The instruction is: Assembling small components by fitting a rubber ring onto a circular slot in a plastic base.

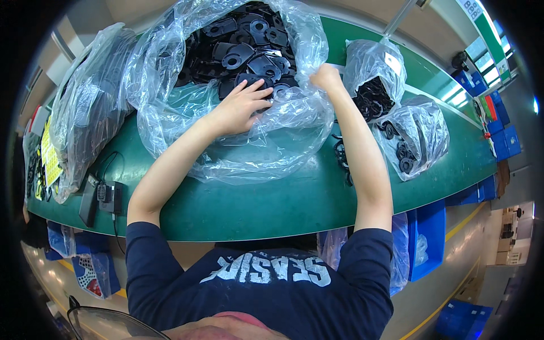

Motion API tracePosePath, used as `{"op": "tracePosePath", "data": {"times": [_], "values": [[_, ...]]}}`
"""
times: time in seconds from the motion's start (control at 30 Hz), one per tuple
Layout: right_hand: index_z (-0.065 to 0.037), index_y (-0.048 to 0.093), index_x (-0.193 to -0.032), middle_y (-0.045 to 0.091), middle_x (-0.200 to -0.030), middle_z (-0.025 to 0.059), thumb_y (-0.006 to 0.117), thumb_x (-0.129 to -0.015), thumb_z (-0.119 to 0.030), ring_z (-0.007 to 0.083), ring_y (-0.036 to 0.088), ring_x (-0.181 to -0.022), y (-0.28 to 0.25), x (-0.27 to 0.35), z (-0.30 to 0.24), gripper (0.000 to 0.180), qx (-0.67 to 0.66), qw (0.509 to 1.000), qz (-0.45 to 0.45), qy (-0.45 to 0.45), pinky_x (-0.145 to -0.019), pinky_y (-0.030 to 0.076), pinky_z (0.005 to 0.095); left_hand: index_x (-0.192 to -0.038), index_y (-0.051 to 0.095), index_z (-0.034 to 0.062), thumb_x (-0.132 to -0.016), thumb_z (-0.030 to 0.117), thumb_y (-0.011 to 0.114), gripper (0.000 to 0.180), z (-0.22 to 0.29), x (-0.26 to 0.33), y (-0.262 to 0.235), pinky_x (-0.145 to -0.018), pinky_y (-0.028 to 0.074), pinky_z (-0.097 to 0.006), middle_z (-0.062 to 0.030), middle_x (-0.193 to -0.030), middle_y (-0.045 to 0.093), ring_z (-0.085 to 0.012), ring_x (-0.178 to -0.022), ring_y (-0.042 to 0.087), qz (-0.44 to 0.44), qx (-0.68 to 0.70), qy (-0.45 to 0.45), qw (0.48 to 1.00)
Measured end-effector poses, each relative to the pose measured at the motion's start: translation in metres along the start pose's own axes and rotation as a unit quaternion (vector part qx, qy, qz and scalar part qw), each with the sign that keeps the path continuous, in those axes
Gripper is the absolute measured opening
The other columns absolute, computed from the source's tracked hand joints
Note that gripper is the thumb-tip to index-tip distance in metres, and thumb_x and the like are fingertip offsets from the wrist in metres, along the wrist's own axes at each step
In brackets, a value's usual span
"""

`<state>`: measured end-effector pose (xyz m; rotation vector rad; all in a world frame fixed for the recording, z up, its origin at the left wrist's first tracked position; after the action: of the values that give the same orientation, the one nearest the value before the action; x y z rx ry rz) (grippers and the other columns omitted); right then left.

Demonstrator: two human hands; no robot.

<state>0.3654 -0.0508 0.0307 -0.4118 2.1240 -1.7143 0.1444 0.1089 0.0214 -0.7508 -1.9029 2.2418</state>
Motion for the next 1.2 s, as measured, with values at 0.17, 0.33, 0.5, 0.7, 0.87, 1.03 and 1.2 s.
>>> {"op": "tracePosePath", "data": {"times": [0.17,0.33,0.5,0.7,0.87,1.03,1.2], "values": [[0.01,0.058,-0.106,0.06,-0.106,0.0277,0.071,-0.068,-0.042,0.0363,0.058,-0.103,-0.01,0.007,0.008,0.066,-0.09,0.995,-0.039,0.026,-0.088,0.046,0.0372,-0.122,0.052,0.0103,-0.083,0.022,0.058,0.041,-0.013,0.002,-0.002,-0.107,0.021,-0.053,-0.0114,-0.138,0.042,-0.0325,-0.132,0.031,0.045,-0.005,-0.059,0.997],[0.009,0.032,-0.133,0.044,-0.13,0.0265,0.07,-0.075,-0.041,0.0323,0.048,-0.118,-0.061,0.065,0.001,0.086,-0.341,0.92,0.193,0.003,-0.096,0.04,0.035,-0.12,0.051,0.008,-0.08,0.016,0.058,0.042,-0.019,-0.001,-0.005,-0.105,0.027,-0.051,-0.0125,-0.133,0.044,-0.0329,-0.128,0.037,0.123,-0.01,-0.068,0.99],[0.006,0.04,-0.13,0.049,-0.127,0.0203,0.065,-0.083,-0.024,0.0255,0.051,-0.112,-0.088,0.142,-0.007,0.061,-0.467,0.863,0.18,-0.071,-0.092,0.043,0.0346,-0.121,0.049,0.0068,-0.071,0.012,0.066,0.053,-0.032,0.002,-0.004,-0.099,0.036,-0.044,-0.0164,-0.128,0.048,-0.0322,-0.119,0.044,0.191,-0.023,-0.163,0.968],[0.001,0.046,-0.125,0.052,-0.121,0.0131,0.063,-0.084,-0.015,0.0206,0.052,-0.108,-0.073,0.224,-0.007,0.048,-0.485,0.861,0.125,-0.083,-0.089,0.043,0.0336,-0.121,0.049,0.0051,-0.069,0.014,0.069,0.056,-0.038,0.003,-0.003,-0.096,0.039,-0.04,-0.0156,-0.125,0.05,-0.0327,-0.116,0.046,0.199,0.002,-0.161,0.967],[-0.001,0.049,-0.124,0.049,-0.128,0.0173,0.07,-0.076,-0.017,0.0279,0.049,-0.117,-0.064,0.251,-0.029,0.055,-0.39,0.901,0.113,-0.152,-0.094,0.04,0.0364,-0.121,0.05,0.0064,-0.068,0.011,0.07,0.057,-0.026,0.002,-0.004,-0.094,0.04,-0.039,-0.0127,-0.12,0.051,-0.0319,-0.113,0.047,0.122,0.012,-0.134,0.983],[-0.002,0.051,-0.123,0.045,-0.132,0.0208,0.072,-0.074,-0.017,0.034,0.046,-0.121,-0.061,0.259,-0.044,0.055,-0.345,0.905,0.112,-0.223,-0.1,0.036,0.0379,-0.116,0.054,0.0053,-0.068,0.01,0.069,0.051,-0.026,0.003,-0.005,-0.092,0.042,-0.037,-0.0114,-0.117,0.053,-0.0307,-0.109,0.05,0.111,0.025,-0.151,0.982],[-0.004,0.051,-0.123,0.045,-0.132,0.0195,0.072,-0.074,-0.021,0.0347,0.045,-0.12,-0.063,0.25,-0.059,0.057,-0.279,0.905,0.14,-0.29,-0.101,0.034,0.0414,-0.114,0.054,0.0041,-0.069,0.012,0.066,0.046,-0.031,0.004,-0.005,-0.092,0.043,-0.038,-0.0118,-0.115,0.054,-0.0309,-0.106,0.052,0.11,0.045,-0.145,0.982]]}}
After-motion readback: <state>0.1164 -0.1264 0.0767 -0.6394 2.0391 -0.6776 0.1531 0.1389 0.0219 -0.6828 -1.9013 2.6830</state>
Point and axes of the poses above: each hand's wrist, its own x-axis away from the middle knuckle, its own y-axis out of the palm, z = x × y, the point moved 3 cm from there along -x, towards the middle knuckle
